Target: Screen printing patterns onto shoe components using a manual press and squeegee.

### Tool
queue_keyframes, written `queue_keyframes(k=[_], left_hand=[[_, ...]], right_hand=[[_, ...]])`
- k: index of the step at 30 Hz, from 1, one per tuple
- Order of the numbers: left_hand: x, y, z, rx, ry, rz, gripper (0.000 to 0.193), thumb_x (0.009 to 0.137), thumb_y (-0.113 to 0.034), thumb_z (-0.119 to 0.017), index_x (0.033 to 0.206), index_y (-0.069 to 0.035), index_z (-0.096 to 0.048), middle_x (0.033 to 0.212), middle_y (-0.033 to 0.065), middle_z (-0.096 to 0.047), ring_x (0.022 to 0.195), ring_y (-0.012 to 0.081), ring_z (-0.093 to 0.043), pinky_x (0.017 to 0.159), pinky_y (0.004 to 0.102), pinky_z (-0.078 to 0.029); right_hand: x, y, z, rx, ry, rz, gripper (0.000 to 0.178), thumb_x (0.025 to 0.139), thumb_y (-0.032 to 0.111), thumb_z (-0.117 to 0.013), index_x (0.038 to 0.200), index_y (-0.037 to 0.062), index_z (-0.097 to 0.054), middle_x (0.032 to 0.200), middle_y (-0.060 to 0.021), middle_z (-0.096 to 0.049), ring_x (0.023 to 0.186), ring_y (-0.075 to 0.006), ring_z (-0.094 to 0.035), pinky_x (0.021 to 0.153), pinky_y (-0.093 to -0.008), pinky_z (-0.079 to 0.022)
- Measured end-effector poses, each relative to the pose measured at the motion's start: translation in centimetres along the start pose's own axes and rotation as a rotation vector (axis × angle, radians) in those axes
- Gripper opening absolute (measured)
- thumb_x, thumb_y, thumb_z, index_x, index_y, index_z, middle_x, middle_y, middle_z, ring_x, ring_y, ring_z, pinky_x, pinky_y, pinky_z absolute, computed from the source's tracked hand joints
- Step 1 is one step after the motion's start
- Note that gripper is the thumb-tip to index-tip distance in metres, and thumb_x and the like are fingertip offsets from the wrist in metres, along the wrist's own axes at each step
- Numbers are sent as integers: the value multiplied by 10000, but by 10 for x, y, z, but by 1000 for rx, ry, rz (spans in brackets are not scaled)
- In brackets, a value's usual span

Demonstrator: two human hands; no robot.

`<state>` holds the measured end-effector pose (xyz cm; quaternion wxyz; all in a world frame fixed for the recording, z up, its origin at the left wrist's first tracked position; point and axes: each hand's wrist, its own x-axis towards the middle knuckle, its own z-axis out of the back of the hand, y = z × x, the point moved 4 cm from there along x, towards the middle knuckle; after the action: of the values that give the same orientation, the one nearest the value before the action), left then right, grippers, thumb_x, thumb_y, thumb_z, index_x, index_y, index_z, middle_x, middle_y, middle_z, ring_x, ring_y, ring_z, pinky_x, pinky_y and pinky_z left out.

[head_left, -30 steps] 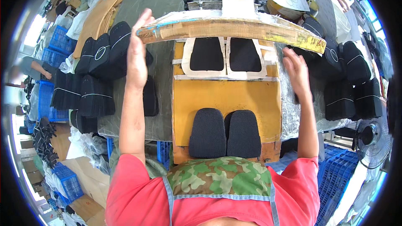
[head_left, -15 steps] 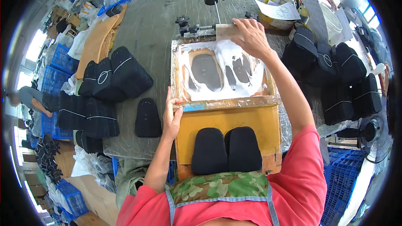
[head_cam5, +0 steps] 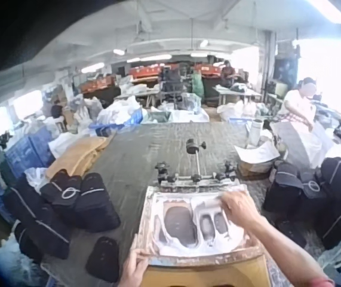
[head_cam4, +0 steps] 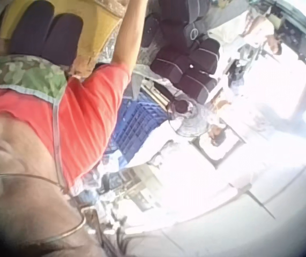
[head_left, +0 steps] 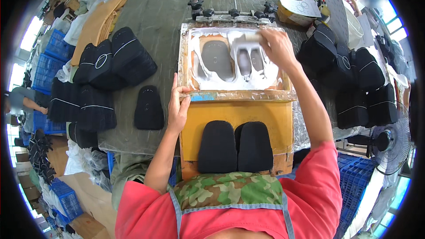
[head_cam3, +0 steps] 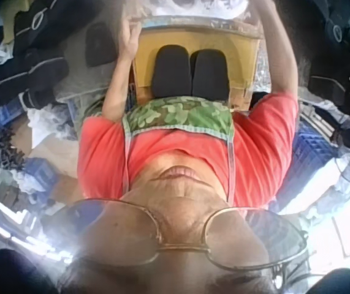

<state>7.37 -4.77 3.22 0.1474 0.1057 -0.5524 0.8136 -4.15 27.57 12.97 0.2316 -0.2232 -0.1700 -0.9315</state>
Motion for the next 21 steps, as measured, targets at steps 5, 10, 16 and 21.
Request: queue_keyframes(k=[5, 10, 16, 21], left_hand=[[-2, 0, 0, -7, 5, 29, 170, 949, -128, -492, 1081, -23, -514, 1595, 225, -206, 1203, 276, -532, 978, 370, -420], [-9, -3, 9, 7, -22, 64, 194, 944, -140, -470, 1094, -21, -498, 1599, 212, -214, 1328, 265, -422, 1044, 367, -356], [-4, 3, 4, 14, -11, -24, 197, 932, -130, -477, 1097, -26, -506, 1599, 222, -204, 1391, 293, -372, 1068, 373, -340], [5, 0, -4, -25, 18, 12, 185, 914, -70, -498, 1094, -35, -517, 1572, 287, -203, 1418, 356, -339, 1104, 424, -313]], right_hand=[[-14, 5, -14, -92, 27, -27, 90, 851, 82, -586, 935, 54, -602, 853, -125, -635, 836, -333, -621, 792, -457, -465], [-57, 93, 1, 0, 153, -89, 197, 831, 136, -655, 996, 47, -594, 852, -111, -594, 842, -326, -613, 743, -436, -476], [43, 86, -53, 154, 115, -168, 154, 813, 146, -605, 906, 25, -622, 822, -210, -655, 794, -412, -635, 706, -503, -484], [51, 55, -81, 25, -53, 34, 137, 835, 69, -602, 966, 53, -639, 854, -145, -652, 814, -373, -619, 728, -475, -484]])
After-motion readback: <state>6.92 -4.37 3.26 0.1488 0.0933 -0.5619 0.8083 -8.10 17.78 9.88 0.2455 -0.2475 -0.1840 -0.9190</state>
